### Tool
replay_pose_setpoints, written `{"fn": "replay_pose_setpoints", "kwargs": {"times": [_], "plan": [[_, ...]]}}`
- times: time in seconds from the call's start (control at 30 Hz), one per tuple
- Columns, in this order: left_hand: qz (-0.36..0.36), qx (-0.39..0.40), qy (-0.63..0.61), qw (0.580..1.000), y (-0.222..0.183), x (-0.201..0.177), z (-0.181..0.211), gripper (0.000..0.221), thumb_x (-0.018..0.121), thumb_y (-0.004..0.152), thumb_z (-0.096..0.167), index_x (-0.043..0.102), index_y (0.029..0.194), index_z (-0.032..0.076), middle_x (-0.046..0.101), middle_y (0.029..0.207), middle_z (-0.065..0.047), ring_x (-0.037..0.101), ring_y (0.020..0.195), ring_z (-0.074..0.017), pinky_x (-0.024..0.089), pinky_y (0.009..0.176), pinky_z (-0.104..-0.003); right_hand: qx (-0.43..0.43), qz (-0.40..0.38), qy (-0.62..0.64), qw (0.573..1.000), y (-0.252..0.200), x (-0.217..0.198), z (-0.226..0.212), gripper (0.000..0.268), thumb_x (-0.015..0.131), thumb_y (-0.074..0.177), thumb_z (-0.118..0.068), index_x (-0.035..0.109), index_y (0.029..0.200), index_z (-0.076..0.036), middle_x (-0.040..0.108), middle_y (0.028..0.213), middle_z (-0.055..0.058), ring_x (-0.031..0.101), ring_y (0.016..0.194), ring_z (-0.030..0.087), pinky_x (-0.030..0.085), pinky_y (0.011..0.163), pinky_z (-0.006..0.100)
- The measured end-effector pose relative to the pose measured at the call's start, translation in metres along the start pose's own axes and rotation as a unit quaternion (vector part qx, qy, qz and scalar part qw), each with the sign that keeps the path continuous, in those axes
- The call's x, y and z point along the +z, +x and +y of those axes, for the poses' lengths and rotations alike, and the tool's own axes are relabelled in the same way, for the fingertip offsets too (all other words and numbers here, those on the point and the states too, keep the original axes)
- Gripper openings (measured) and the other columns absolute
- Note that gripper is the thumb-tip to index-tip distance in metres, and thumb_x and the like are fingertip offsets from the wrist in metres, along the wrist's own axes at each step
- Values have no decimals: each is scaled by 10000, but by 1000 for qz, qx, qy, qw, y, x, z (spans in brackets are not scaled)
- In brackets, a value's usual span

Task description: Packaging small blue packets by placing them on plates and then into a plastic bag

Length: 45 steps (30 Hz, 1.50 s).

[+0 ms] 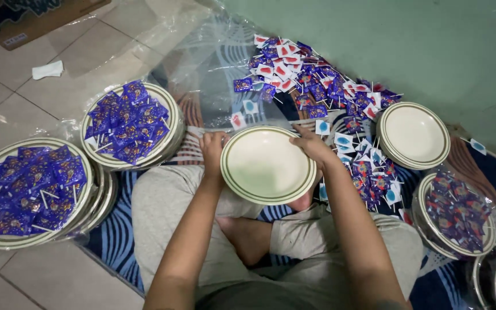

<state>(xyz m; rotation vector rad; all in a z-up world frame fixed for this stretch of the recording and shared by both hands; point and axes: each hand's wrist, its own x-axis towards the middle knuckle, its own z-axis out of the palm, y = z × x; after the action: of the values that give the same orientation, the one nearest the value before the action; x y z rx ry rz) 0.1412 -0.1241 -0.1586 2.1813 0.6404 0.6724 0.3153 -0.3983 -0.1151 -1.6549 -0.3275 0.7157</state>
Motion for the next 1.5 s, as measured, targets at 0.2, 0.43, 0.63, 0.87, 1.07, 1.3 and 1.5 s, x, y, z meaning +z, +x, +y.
{"fn": "replay_pose_setpoints", "kwargs": {"times": [0.2,0.43,0.63,0.87,1.07,1.3,1.5], "plan": [[23,17,-3,1000,6,16,-23,202,698,946,246,651,1142,232,501,1087,-59,521,1137,-376,398,1066,-494,71,3,64,995,-5,10,-15,593,701,914,-153,525,1461,-3,742,956,198,756,737,243,623,673,400],[105,-70,-19,992,11,24,-43,376,726,775,40,652,1111,193,534,1062,-81,570,1091,-366,434,1015,-481,61,24,68,995,19,-13,23,520,704,915,-169,568,1407,-69,744,926,185,764,721,253,637,635,396],[74,-162,-259,949,12,55,-72,212,666,849,23,686,1050,87,740,835,-127,681,598,-183,562,575,-284,59,60,66,994,15,-18,32,516,721,884,-163,532,1355,-68,729,875,170,759,721,249,639,637,391],[4,-104,-215,971,2,47,-43,201,706,883,60,711,1077,111,764,875,-134,758,778,-244,620,668,-346,29,190,82,978,48,-32,76,431,716,878,-152,577,1244,30,703,874,187,742,721,265,630,649,398],[-22,-68,-228,971,-2,46,-35,370,683,899,26,599,1259,49,721,858,-156,746,787,-272,623,703,-361,10,350,2,937,-19,38,5,506,698,873,-206,587,1349,-75,648,1101,219,687,1005,356,566,870,460],[-15,-75,-152,985,-4,86,-73,176,771,874,167,721,1026,92,773,861,-98,760,796,-218,610,652,-318,-23,449,278,849,59,92,70,372,675,941,-213,588,1198,42,681,924,254,721,672,361,620,531,535],[38,-267,-232,935,14,77,-83,162,722,840,218,803,980,233,705,653,-12,666,599,-105,529,526,-237,-142,461,-233,844,40,66,124,149,729,938,-145,758,997,-11,725,962,227,694,990,408,555,883,474]]}}
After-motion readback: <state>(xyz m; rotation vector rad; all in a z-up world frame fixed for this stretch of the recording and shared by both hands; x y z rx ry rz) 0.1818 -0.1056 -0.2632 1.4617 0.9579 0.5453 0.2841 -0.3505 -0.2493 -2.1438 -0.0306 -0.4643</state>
